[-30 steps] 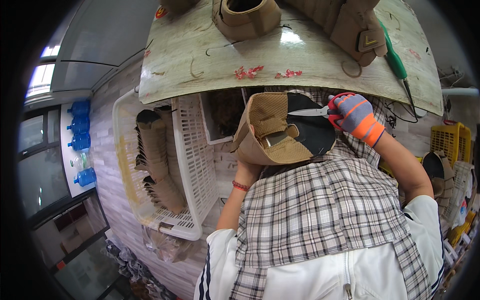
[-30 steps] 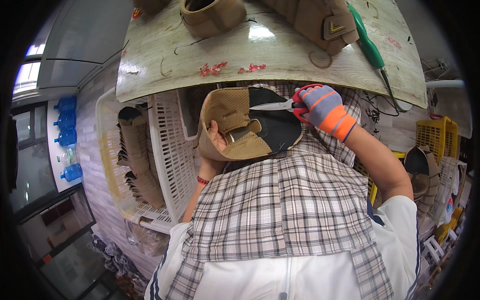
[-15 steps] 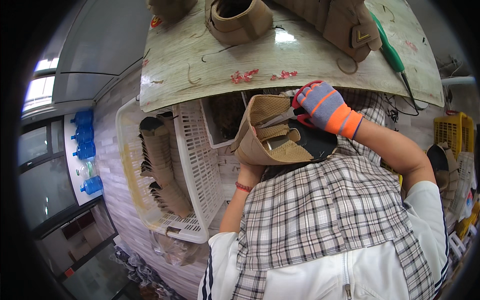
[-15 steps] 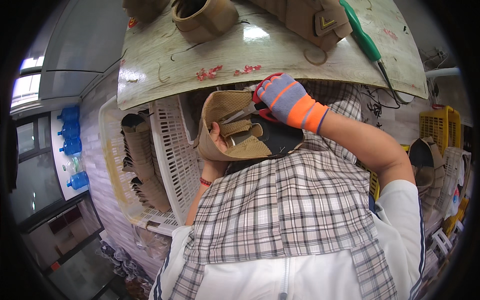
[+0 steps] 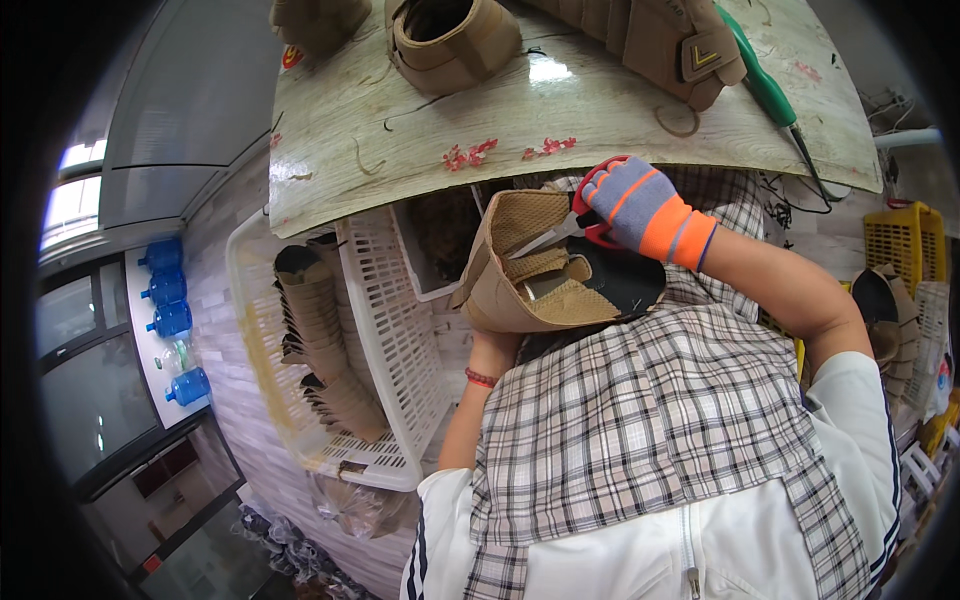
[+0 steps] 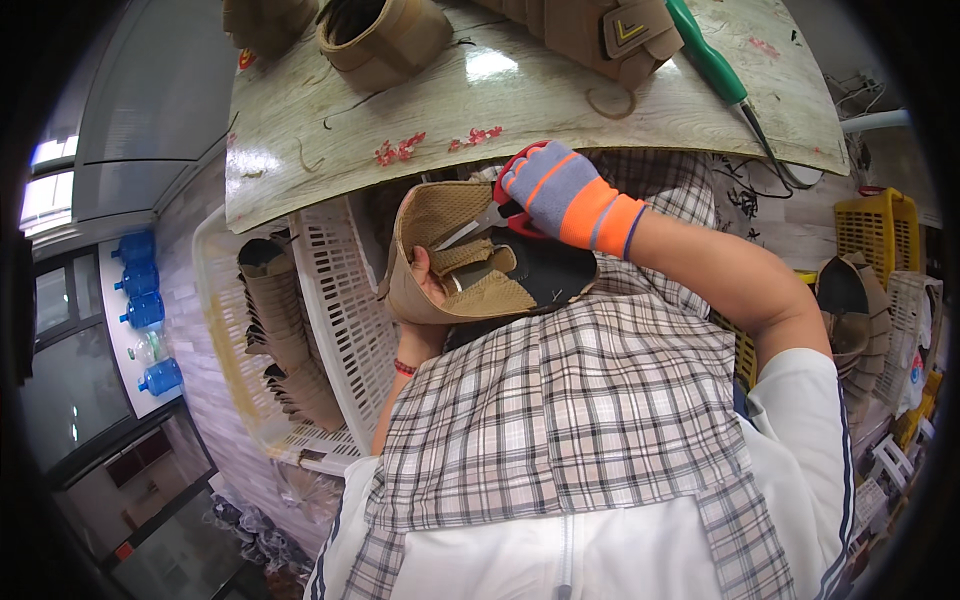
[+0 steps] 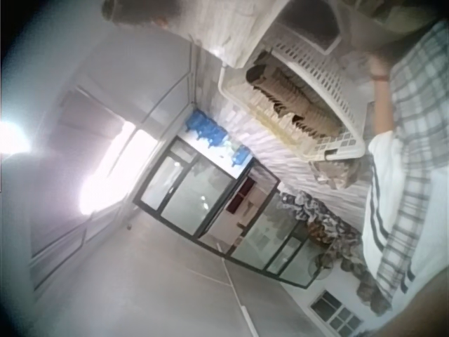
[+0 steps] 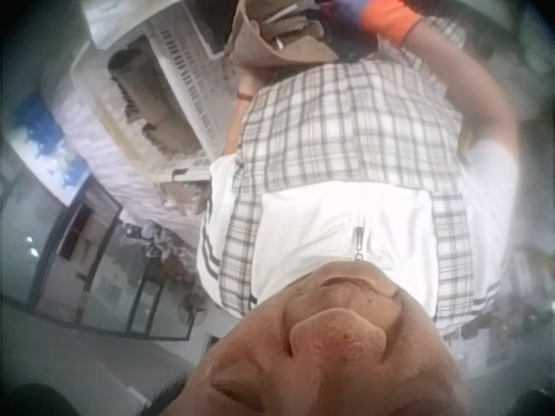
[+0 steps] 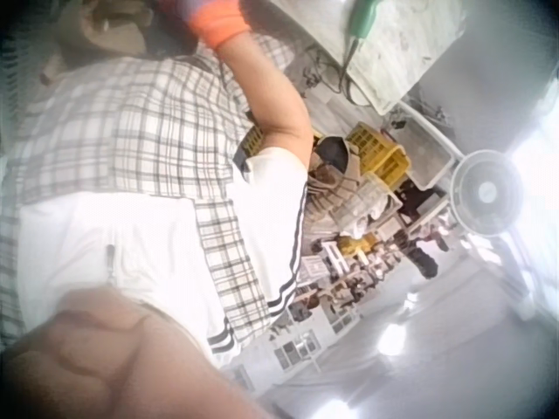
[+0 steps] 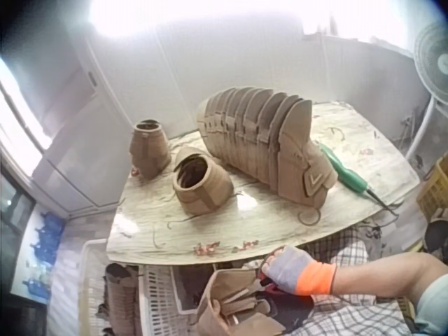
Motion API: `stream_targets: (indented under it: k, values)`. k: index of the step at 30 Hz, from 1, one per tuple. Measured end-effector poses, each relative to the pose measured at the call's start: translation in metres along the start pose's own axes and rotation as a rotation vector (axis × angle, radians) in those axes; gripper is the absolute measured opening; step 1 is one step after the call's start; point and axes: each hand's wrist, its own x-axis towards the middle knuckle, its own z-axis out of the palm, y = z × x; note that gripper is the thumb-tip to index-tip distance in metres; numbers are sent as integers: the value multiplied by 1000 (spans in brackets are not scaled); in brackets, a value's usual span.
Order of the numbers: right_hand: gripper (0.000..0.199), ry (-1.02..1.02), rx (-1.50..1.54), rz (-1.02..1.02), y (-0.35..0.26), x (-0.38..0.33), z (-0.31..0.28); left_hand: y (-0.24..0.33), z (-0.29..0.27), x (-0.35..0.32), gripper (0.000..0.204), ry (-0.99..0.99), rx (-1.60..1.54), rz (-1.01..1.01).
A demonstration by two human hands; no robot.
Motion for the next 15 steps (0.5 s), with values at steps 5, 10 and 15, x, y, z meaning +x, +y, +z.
stream_targets:
  k: [5, 10, 15]
  values:
    - [26, -41, 48, 240, 16, -23, -19, 5, 0, -13, 53, 85, 175, -2]
    - [28, -93, 224, 365, -1, -49, -30, -7, -30, 17, 45, -32, -200, -71]
    - [34, -336, 261, 248, -9, -69, -18, 0, -84, 4, 44, -88, -341, -649]
